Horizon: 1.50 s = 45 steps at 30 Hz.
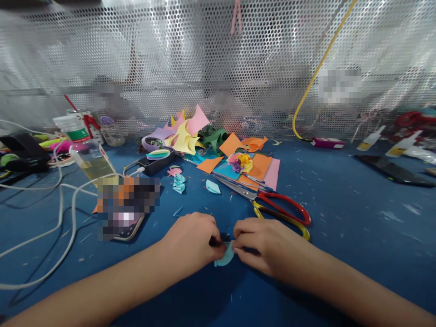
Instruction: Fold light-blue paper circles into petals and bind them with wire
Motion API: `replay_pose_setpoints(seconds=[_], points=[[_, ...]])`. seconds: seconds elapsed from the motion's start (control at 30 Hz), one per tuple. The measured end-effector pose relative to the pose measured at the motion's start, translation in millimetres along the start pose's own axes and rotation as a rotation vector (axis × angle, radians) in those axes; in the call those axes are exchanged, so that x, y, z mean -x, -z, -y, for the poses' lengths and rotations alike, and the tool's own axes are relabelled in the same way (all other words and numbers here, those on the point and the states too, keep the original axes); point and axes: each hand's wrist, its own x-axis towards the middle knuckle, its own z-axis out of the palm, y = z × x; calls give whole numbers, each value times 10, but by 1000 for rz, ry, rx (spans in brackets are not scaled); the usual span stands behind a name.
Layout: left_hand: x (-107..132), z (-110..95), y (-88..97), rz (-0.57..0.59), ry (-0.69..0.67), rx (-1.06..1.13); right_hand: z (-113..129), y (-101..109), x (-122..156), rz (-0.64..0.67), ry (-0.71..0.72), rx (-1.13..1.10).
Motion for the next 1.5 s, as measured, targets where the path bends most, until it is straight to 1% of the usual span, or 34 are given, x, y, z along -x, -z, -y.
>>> replay_pose_setpoints(seconds=[0.27, 0.37, 0.47, 0.57, 0.67, 0.73, 0.83, 0.9, 0.97, 1.03, 1.1, 1.17, 1.2, 1.27, 1.33, 1.5], points=[[-7, 20, 0, -13, -18, 25, 22, 15, -8, 7, -40, 1], [-8, 7, -3, -14, -10, 33, -13, 8, -19, -10, -96, -65], [-14, -2, -18, -4, -10, 23, -52, -8, -33, -13, -110, -161], [-27, 8, -37, -23, -15, 31, -56, -18, -50, -15, -134, -192], [-39, 18, -53, -34, -32, 33, -28, -29, -71, -11, -146, -159], [-42, 10, -55, -40, -38, 21, -12, -40, -86, 4, -130, -109], [-39, -18, -32, -53, -8, 18, -9, -41, -103, 11, -91, 10], [-35, -33, 3, -62, 18, 60, -18, -16, -106, -2, -59, 92], [-34, -38, 49, -76, 24, 147, -24, 26, -98, -32, -31, 149], [-33, -37, 94, -112, 10, 248, -20, 69, -82, -110, -35, 157], [-32, -42, 126, -176, -17, 335, -10, 99, -62, -242, -76, 79], [-28, -56, 140, -244, -59, 394, -2, 113, -46, -379, -135, -65], [-24, -66, 142, -271, -81, 413, -1, 117, -41, -425, -160, -145], [-16, -86, 138, -308, -107, 437, -5, 123, -39, -463, -187, -277], [-9, -100, 132, -346, -114, 466, -10, 129, -43, -472, -185, -353], [-1, -106, 119, -456, -132, 522, 3, 128, -53, -505, -165, -385]])
